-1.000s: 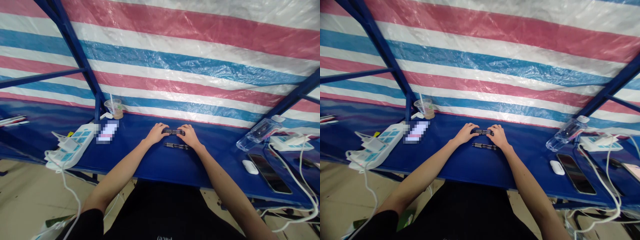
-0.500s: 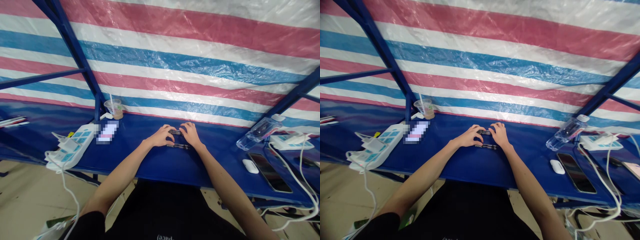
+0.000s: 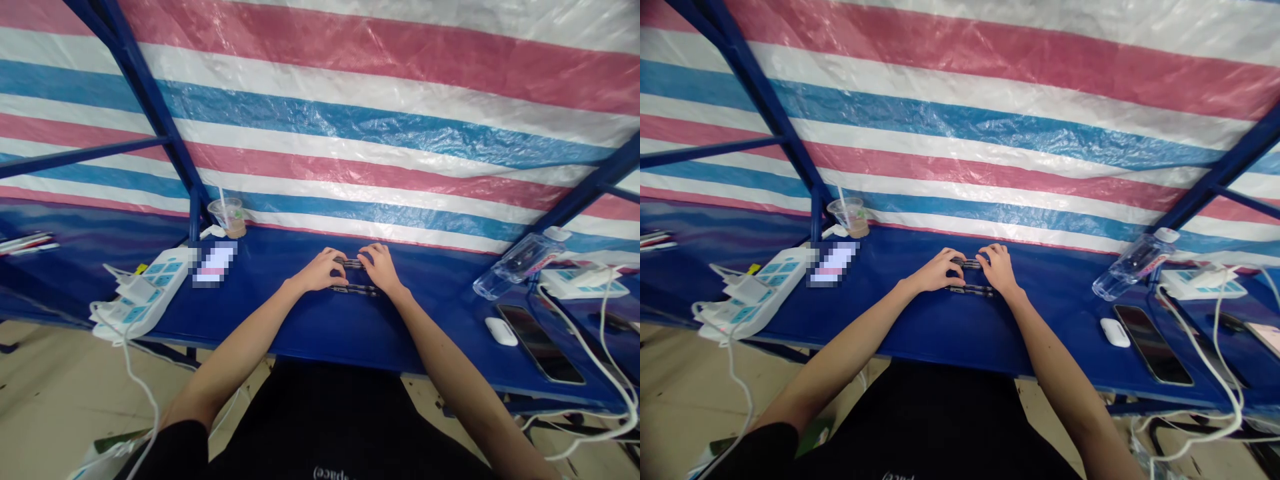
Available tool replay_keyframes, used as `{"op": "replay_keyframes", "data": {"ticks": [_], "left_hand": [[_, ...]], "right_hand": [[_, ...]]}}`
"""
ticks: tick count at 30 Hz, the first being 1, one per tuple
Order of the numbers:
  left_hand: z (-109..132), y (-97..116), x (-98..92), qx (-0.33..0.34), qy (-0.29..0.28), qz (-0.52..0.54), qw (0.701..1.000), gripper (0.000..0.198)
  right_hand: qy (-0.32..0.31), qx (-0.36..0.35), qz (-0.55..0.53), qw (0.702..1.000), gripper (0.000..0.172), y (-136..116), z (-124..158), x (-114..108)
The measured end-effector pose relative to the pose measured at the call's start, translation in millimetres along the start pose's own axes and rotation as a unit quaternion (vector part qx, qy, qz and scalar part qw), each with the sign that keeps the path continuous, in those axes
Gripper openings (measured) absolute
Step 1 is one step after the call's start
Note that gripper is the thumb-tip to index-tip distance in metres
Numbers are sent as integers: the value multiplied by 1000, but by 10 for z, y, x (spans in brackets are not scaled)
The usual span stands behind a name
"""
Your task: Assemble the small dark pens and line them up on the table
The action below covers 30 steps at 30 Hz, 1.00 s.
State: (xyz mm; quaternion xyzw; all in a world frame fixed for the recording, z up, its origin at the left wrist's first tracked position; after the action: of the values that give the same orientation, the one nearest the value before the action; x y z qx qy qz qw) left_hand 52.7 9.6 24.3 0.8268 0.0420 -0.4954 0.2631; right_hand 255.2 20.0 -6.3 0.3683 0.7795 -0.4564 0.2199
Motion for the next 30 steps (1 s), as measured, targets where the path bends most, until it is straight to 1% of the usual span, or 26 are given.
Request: {"op": "replay_keyframes", "data": {"ticks": [2,4,8,15,21,23,25,28,30], "left_hand": [[2,-19,-17,-10,12,-14,1000,9],[6,-29,-27,-20,17,-21,999,12],[10,-7,-5,-6,0,-1,1000,17],[11,-53,28,-18,3,-10,1000,13],[3,-71,14,-23,14,-20,999,9],[-3,-57,-6,-21,27,-34,999,10],[-9,-46,-35,-22,48,-45,998,11],[-16,-37,-82,-24,86,-54,995,14],[-18,-45,-102,-30,100,-53,993,16]], "right_hand": [[-2,0,5,1000,28,-11,2,-3],[-2,-1,6,1000,28,-16,3,-4],[1,-1,0,1000,27,-10,0,-1],[1,-5,-3,1000,28,-19,-1,6],[24,-11,-30,999,33,-144,15,-120],[9,-30,-44,999,33,-220,34,-155],[-27,-66,-42,997,29,-309,65,-149],[-78,-113,-5,990,24,-405,115,-82],[-97,-121,22,988,21,-420,129,-31]]}}
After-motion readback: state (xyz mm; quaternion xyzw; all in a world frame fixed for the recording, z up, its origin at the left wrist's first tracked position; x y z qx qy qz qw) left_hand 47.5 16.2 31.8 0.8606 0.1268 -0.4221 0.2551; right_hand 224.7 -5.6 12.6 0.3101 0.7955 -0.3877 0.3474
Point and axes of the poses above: each hand's wrist, its own z-axis away from the middle knuckle, its own x-axis out of the palm, y = z × x, the point moved 5 cm from there along -z, towards the middle knuckle, and after that the axes turned 10 degrees about x, right-handed, at the moved point
